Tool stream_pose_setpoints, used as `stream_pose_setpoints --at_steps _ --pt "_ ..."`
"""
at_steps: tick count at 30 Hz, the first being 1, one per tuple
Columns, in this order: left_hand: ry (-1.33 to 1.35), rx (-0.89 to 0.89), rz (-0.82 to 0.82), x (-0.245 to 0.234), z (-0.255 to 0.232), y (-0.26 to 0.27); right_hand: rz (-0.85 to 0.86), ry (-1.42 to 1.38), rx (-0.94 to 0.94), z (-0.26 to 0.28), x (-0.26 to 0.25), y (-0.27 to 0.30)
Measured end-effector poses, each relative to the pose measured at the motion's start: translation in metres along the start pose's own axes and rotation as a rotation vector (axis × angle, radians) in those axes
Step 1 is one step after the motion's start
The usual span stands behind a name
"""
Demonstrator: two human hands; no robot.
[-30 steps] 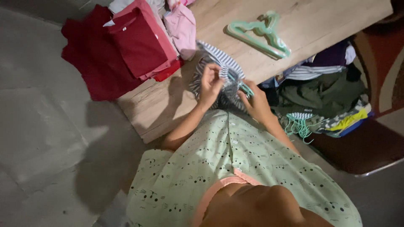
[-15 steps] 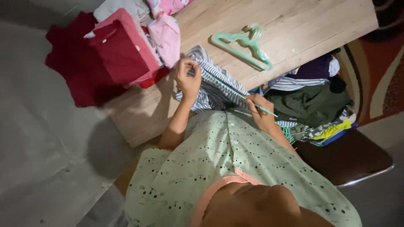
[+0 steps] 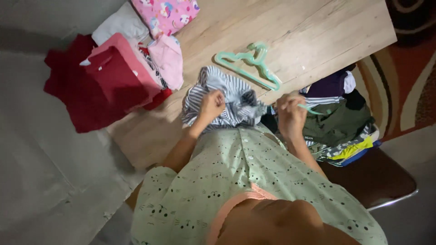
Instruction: Fold various items of clothing and organize them on a wooden surface.
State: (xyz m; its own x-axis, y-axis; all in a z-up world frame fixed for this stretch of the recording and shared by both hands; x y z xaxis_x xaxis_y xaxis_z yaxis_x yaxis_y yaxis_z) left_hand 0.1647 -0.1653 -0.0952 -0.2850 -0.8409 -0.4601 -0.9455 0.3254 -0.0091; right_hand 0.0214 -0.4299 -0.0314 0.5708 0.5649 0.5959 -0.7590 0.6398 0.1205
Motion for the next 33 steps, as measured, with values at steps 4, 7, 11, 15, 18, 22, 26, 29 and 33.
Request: stream_pose_setpoints --at_steps 4,7,11,15,18,22,26,29,33 --pt "-0.282 -0.029 0.132 0.009 0.008 -0.002 -0.061 -0.286 0.065 0.031 0.021 -0.043" --pt "-0.477 0.240 -0.120 -0.011 -0.036 -0.025 -0.229 -0.219 0.031 0.047 0.012 -0.068" --pt "-0.546 0.591 -0.211 0.000 -0.079 -0.044 -0.068 0.567 0.175 0.026 0.024 -0.090" --pt "-1.187 0.940 0.174 0.044 -0.121 -0.063 0.183 0.744 0.413 -0.025 0.024 -0.091" --pt "-0.515 0.694 0.220 0.052 -0.106 -0.089 0.065 0.765 0.325 -0.025 0.009 -0.109" --pt "-0.452 0.521 0.238 0.063 -0.096 -0.147 0.143 1.049 -0.153 0.041 0.078 -0.139" --pt "-0.433 0.442 0.156 0.067 -0.091 -0.201 0.296 1.536 -0.464 0.022 0.072 -0.154" --pt "-0.407 0.459 0.183 0.086 -0.076 -0.225 0.298 1.543 -0.462 -0.007 0.046 -0.171" --pt "-0.435 0.454 0.199 0.106 -0.045 -0.245 0.290 1.549 -0.395 -0.038 0.019 -0.199"
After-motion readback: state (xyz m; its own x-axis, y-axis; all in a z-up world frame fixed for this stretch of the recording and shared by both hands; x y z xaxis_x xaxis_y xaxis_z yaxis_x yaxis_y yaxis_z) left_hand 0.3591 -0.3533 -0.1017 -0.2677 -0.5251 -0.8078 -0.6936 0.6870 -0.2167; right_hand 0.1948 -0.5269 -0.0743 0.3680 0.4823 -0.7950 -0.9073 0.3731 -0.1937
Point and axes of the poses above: each hand's wrist, its own y-axis away from the middle knuckle, its own x-axis out of the palm, z = x × y, the point moved 9 cm from there along -y, towards the middle knuckle, and after that the axes turned 14 degrees about -z, right-handed, at the moved point
